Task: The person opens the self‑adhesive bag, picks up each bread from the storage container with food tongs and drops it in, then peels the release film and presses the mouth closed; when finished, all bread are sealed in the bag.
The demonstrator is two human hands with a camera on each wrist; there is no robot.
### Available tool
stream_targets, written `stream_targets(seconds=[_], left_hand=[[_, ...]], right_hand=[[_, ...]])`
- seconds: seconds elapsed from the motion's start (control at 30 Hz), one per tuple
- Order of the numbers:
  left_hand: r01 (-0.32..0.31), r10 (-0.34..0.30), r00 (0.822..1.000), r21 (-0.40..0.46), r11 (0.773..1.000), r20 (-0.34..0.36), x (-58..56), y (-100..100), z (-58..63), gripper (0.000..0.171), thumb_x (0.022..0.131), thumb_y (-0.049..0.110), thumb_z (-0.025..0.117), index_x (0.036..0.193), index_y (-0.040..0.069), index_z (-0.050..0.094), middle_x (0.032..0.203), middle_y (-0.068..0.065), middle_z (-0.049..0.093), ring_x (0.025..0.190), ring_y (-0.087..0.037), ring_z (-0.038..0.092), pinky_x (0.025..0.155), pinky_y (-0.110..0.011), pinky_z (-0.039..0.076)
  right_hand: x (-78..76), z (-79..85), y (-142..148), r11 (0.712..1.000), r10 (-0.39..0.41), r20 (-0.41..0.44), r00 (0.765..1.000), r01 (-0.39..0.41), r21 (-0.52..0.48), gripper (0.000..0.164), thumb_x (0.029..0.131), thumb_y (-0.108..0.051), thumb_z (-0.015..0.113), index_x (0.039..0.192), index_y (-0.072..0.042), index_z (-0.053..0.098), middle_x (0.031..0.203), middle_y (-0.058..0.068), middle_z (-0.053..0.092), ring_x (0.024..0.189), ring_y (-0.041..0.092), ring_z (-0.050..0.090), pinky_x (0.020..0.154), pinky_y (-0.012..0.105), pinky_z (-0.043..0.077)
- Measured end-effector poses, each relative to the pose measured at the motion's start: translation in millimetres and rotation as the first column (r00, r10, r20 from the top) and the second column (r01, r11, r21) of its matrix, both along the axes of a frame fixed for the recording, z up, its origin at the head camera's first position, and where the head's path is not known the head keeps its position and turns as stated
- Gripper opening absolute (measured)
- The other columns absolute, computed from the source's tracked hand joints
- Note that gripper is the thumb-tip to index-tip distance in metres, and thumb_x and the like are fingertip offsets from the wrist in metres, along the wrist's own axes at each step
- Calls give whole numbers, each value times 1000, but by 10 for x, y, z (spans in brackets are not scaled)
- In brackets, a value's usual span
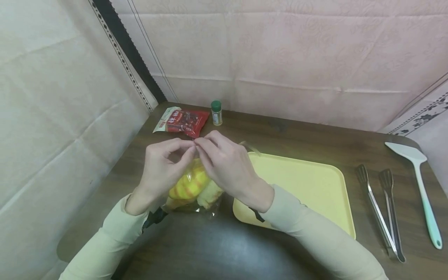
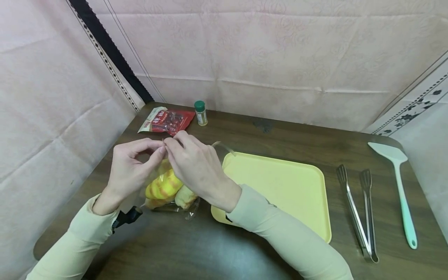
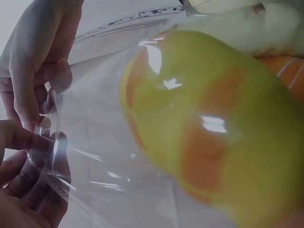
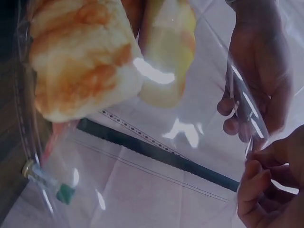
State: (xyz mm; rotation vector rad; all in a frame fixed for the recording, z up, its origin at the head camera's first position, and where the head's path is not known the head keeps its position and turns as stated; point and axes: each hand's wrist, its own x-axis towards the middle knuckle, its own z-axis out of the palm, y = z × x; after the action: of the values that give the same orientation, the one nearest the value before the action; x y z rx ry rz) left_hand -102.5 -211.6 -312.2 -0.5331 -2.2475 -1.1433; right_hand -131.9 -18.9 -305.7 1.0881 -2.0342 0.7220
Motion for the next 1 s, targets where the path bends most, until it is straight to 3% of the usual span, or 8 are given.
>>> stream_targets(seconds=[0.13,0.27,0.47,0.6,0.77,1.0], left_hand=[[-7,3,999,-89,996,-46,8,21,9,14,90,-7,80,102,-2,84,86,-11,83,70,-5,64,64,-14,49],[-27,11,996,-175,984,-93,28,50,36,14,89,-7,79,101,-2,83,79,-9,78,64,-15,60,62,-17,45],[-26,-9,990,-237,971,-144,26,76,56,10,90,-5,76,98,-2,82,75,-9,72,63,-19,58,61,-18,42],[3,-35,990,-234,972,-135,19,77,67,8,91,-2,77,98,-1,81,80,-10,76,66,-20,60,62,-18,44],[41,-59,994,-176,984,-96,15,83,70,7,91,-1,79,97,0,82,86,-12,80,71,-15,64,65,-21,49],[53,-61,996,-123,991,-58,-3,101,60,5,91,-2,79,94,1,82,86,-9,81,72,-8,63,67,-14,46]], right_hand=[[8,25,32,994,-46,-131,990,59,92,11,97,-6,76,107,-4,78,94,5,73,76,15,70,54,24,55],[13,32,48,976,-85,-274,958,135,170,6,96,-2,73,101,-3,74,87,4,67,70,16,62,49,23,50],[-28,7,58,980,-65,-304,951,118,159,5,94,-4,73,92,-3,68,81,3,60,63,15,54,47,22,45],[-57,-12,61,995,-31,-250,968,54,85,3,92,-3,72,91,-3,69,80,4,59,59,13,53,46,21,44],[-93,-53,64,995,63,-93,994,-69,-66,5,90,3,69,92,-1,69,82,6,62,62,13,58,54,21,51],[-108,-78,81,976,150,51,987,-140,-168,6,89,5,70,91,-1,69,83,8,63,67,14,60,58,22,51]])
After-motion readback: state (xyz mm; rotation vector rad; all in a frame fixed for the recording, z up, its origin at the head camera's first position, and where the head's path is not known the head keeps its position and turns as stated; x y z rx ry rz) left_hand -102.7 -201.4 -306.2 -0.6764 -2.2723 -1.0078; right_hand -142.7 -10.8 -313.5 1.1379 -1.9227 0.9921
